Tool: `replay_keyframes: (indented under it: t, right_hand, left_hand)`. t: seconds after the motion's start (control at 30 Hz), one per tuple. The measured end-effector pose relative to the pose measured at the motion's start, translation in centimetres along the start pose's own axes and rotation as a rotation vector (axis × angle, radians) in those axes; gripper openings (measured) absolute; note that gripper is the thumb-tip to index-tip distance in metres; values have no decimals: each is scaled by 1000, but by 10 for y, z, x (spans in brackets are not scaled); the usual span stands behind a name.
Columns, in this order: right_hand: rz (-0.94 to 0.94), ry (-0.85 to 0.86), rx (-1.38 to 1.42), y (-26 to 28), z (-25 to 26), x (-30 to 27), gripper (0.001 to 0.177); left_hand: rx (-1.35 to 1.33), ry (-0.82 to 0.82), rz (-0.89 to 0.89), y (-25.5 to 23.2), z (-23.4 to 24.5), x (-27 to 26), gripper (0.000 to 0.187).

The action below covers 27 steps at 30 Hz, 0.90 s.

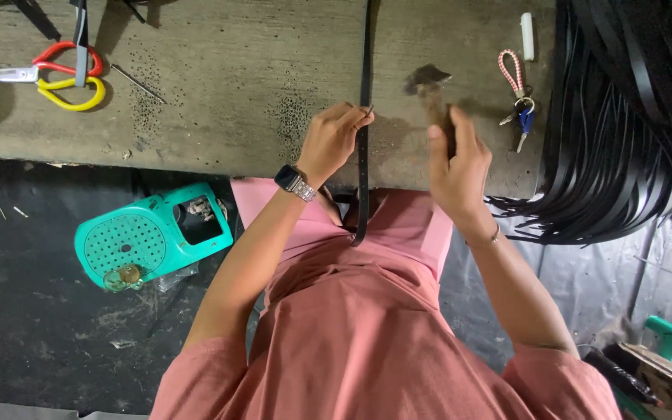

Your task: Using a hammer and a metal punch to create a series of holes in a black leather strap on a workbench.

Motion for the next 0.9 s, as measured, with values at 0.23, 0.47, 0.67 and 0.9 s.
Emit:
replay_keyframes:
  t: [0.23,0.47,0.67,0.9]
  right_hand:
    - [185,-74,-693,-34,-19,-3,37]
    - [212,24,-190,-18,-70,-12,18]
    - [148,128,-143,-6,-86,-14,39]
    - [139,160,-133,-3,-86,-17,46]
  left_hand:
    - [-63,-3,86,-5,1,7,8]
    - [-222,-17,237,-7,8,18,11]
    - [-264,-22,316,0,7,13,7]
    - [-411,-55,569,8,19,21,17]
Point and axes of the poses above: each hand's wrist, its own x-axis towards the middle knuckle, its own z-axis out of the back of the hand, y = z × x, the point moved 3 cm from there along x, towards the middle knuckle, and after that the axes turned 10 degrees about -y, right-handed, at the moved point
